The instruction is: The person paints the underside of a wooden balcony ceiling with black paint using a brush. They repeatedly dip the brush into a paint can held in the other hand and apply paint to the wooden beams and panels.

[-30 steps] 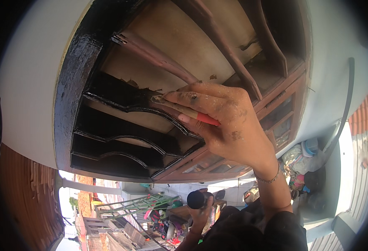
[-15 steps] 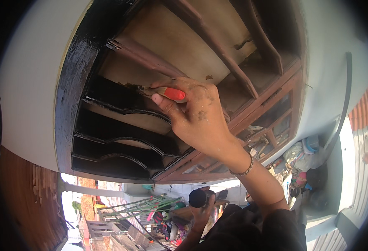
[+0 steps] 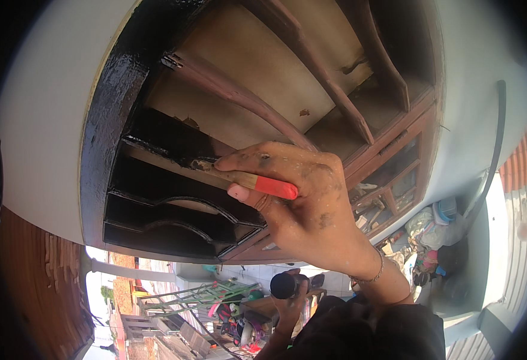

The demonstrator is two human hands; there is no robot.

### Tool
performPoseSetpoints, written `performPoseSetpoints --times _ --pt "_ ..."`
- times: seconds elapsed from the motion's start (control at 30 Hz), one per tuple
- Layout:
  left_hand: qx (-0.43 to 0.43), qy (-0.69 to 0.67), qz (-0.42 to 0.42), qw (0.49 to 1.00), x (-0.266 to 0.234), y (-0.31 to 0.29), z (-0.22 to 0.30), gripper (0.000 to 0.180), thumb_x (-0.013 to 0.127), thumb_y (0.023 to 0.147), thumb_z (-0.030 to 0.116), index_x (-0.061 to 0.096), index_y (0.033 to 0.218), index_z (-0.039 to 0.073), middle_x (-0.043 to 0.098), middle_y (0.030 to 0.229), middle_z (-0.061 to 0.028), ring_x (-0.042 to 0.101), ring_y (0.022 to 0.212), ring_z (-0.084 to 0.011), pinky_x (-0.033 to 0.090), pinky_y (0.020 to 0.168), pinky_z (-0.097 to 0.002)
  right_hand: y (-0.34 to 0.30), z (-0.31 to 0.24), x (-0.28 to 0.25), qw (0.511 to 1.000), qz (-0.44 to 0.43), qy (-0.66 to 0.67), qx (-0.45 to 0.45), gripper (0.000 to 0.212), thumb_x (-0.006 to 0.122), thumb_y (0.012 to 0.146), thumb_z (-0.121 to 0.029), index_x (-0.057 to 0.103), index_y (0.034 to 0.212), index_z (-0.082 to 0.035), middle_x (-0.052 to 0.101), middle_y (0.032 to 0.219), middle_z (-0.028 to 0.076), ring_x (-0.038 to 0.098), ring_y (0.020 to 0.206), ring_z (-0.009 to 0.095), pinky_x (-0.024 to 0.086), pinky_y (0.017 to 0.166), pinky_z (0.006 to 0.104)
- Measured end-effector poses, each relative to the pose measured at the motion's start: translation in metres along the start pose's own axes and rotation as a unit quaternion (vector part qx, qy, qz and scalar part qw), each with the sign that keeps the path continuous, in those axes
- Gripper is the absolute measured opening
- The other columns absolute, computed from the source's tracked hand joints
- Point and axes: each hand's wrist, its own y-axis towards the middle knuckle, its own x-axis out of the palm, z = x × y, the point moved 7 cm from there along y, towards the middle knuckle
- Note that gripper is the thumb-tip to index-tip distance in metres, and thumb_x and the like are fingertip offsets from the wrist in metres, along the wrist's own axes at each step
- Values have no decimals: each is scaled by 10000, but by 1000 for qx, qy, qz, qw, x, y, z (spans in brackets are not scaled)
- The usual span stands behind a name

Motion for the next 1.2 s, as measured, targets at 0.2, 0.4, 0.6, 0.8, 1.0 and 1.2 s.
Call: performPoseSetpoints --times 0.2,0.4,0.6,0.8,1.0,1.2 --pt "-26 -28 -13 999 -1 -2 -6 342 791 842 -19 662 1158 -10 703 1118 -94 668 983 -148 534 872 -299 4 35 -1 989 56 15 135 138 710 921 -26 745 1034 45 749 967 136 730 815 202 568 716 284" --pt "-18 -2 9 1000 -6 -5 -10 347 807 840 -6 662 1154 -15 710 1088 -82 673 926 -140 536 856 -301 -22 9 -1 988 39 20 146 162 712 933 -50 746 1069 32 725 874 126 678 659 169 522 611 291" --pt "-16 -33 17 999 -4 -8 -4 323 806 839 -5 675 1134 -13 713 1055 -73 671 907 -134 530 841 -296 2 32 8 990 45 19 130 186 692 964 -86 730 1095 41 718 855 104 634 621 133 496 575 284" --pt "-37 -56 26 997 -6 -7 2 301 801 844 11 687 1122 -12 719 989 -64 672 867 -132 530 819 -291 -10 11 -17 979 106 41 169 174 710 952 -94 748 1086 11 667 743 113 591 585 123 454 543 267" --pt "2 -70 27 997 -1 -5 7 326 836 839 40 697 1131 -3 733 948 -29 669 848 -95 542 819 -269 -7 41 12 993 7 -25 115 229 702 976 -149 735 1128 20 707 880 96 623 651 118 486 575 254" --pt "-41 -73 16 996 0 -9 -14 310 837 842 53 699 1113 -7 732 931 -38 670 838 -105 539 806 -266 -27 36 -11 986 71 -54 143 245 677 1008 -170 728 1146 26 715 974 57 658 712 100 484 561 213"
